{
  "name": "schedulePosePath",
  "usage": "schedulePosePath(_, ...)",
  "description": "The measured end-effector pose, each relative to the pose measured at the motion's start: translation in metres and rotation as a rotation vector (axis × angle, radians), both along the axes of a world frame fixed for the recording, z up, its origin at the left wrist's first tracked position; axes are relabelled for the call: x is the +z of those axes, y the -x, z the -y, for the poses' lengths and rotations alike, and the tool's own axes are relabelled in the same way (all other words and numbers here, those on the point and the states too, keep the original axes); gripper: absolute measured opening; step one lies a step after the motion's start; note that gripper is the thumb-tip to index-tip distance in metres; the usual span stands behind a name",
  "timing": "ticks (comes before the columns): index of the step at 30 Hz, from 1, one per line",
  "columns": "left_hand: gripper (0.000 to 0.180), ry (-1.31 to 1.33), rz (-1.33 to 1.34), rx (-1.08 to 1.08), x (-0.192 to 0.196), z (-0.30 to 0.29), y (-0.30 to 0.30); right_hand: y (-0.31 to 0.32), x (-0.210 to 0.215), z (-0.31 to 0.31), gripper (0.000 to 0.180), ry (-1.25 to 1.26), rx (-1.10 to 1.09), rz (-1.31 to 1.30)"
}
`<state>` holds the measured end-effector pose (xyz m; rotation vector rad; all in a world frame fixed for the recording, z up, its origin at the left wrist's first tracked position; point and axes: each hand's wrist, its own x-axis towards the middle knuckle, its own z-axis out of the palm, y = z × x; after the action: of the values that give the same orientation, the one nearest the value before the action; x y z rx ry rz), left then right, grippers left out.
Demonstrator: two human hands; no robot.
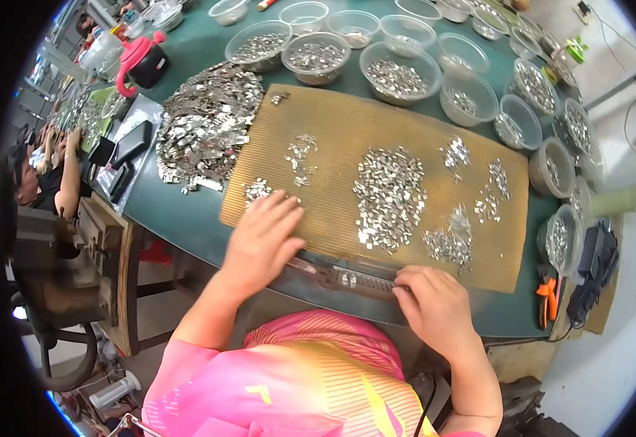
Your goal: The person operates a manual press, then sorts small metal components on a mesh board by hand.
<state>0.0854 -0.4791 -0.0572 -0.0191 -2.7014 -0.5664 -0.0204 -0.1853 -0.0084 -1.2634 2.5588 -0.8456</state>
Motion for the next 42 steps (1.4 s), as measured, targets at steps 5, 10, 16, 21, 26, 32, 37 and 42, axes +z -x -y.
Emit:
schedulePosePath(5, 0.054, -0.025, 0.023, -0.091, -0.003, -0.021, -0.008, 0.016, 0.006, 0.033, 0.016, 0.056, 0.081, -0.070)
schedulePosePath(10, 0.056, -0.105, 0.019, -0.187, -0.005, -0.032, -0.008, 0.034, 0.003, 0.077, 0.014, 0.112, 0.167, -0.077)
schedulePosePath(16, 0.047, -0.203, -0.042, -0.248, -0.009, -0.022, -0.009, 0.050, -0.019, 0.126, 0.013, 0.173, 0.275, -0.073)
schedulePosePath(21, 0.034, -0.363, -0.143, -0.258, -0.005, -0.003, -0.014, 0.050, -0.029, 0.141, 0.011, 0.062, 0.323, -0.125)
schedulePosePath(26, 0.020, -0.374, -0.186, -0.014, 0.005, 0.024, -0.012, 0.051, -0.025, 0.140, 0.012, -0.018, 0.344, -0.122)
schedulePosePath(32, 0.018, -0.314, -0.102, 0.006, 0.004, 0.030, 0.001, 0.054, -0.028, 0.136, 0.010, 0.038, 0.314, -0.066)
schedulePosePath(37, 0.018, -0.167, -0.070, 0.021, 0.002, 0.022, 0.010, 0.046, -0.030, 0.142, 0.010, 0.056, 0.289, -0.135)
schedulePosePath(42, 0.017, -0.178, -0.046, -0.009, 0.003, 0.025, 0.010, 0.038, -0.030, 0.150, 0.010, -0.024, 0.207, -0.213)
